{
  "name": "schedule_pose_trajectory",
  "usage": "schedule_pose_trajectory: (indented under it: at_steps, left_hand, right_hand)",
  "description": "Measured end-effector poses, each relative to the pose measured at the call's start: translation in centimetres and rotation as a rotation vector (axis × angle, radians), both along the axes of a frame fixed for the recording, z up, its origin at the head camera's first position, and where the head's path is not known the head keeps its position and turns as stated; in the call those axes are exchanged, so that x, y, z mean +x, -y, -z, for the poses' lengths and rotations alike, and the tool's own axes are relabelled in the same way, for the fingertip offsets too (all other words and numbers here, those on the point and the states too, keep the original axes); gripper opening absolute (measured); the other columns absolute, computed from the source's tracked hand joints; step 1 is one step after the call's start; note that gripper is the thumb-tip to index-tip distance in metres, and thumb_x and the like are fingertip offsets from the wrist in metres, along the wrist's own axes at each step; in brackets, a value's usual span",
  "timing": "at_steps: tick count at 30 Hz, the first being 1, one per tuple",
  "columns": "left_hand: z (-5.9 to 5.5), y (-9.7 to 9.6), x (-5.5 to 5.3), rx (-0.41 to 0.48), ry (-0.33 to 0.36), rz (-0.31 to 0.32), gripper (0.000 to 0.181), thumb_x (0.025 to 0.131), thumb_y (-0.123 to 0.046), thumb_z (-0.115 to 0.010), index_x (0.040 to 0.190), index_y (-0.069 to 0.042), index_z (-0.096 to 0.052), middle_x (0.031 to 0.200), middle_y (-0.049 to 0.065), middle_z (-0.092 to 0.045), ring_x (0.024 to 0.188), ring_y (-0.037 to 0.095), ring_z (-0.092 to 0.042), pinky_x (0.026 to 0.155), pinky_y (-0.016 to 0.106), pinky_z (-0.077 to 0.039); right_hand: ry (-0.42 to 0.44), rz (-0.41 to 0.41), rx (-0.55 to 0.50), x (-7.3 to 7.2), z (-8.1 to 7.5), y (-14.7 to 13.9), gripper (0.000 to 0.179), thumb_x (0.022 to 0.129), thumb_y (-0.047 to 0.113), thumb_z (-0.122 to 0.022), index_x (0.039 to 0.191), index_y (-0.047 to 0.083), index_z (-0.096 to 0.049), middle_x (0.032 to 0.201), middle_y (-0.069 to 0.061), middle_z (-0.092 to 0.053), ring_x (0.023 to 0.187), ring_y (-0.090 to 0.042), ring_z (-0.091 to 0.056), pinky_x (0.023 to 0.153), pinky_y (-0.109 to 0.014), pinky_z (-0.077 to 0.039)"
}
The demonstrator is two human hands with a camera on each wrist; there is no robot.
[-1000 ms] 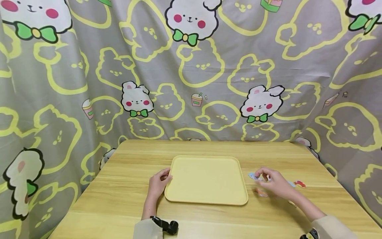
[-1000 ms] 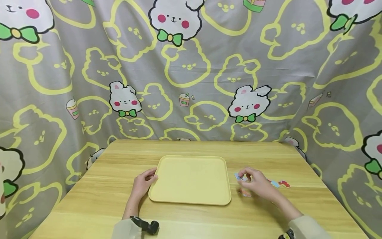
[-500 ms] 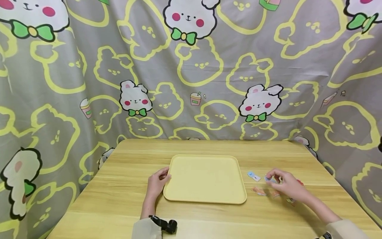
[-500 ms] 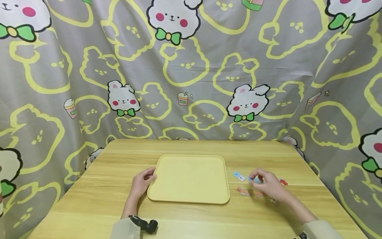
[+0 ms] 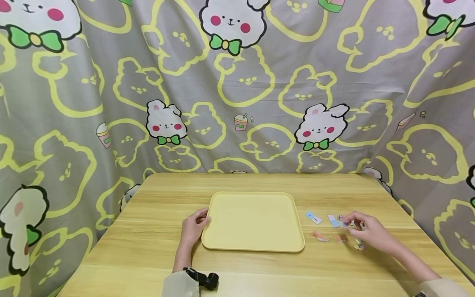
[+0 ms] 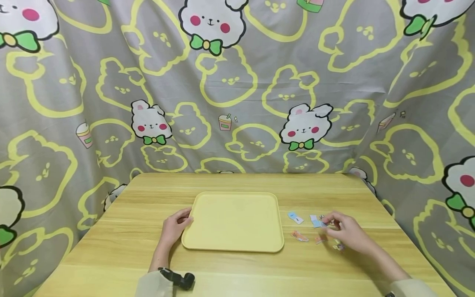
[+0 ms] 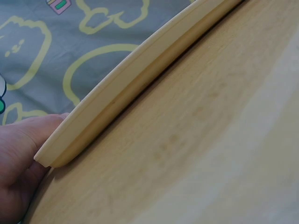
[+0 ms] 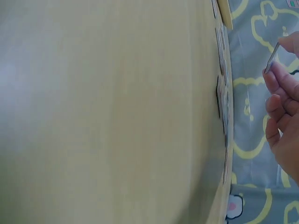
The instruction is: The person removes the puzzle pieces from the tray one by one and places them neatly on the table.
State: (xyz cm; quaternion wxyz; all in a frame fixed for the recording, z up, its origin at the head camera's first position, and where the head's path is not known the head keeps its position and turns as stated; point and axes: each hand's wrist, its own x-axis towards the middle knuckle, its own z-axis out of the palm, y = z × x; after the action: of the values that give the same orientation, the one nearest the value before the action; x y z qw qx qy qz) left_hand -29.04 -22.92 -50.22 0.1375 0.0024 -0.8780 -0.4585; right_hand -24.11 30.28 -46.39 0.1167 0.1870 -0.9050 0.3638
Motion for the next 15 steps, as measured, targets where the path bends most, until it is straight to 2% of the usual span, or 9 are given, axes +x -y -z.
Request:
schedule_pose_trajectory:
  at_steps: [3,15]
  left_hand:
    - [0.0,0.0,0.0,0.0,-0.004,0.004,0.034,0.088,-0.013,-0.072,0.121,-0.006,-0.069,0.106,0.015,-0.074,0.097,0.026,-0.07,0.082,0.025,-0.058]
    - [-0.1,0.1,0.2,-0.001,-0.009,0.016,0.035,0.089,-0.015,-0.072,0.122,-0.004,-0.069,0.107,0.017,-0.074,0.098,0.027,-0.07,0.084,0.031,-0.058]
  right_hand:
    - [0.022,0.009,0.005,0.3,0.1,-0.8,0.01,0.088,0.009,-0.07,0.097,0.009,-0.065,0.074,0.006,-0.047,0.066,-0.002,-0.04,0.049,-0.024,-0.033]
    - [0.028,0.049,0.032,1.0,0.5,-3.2,0.01,0.087,0.01,-0.072,0.095,0.012,-0.065,0.08,0.012,-0.053,0.07,-0.001,-0.04,0.053,-0.023,-0.032]
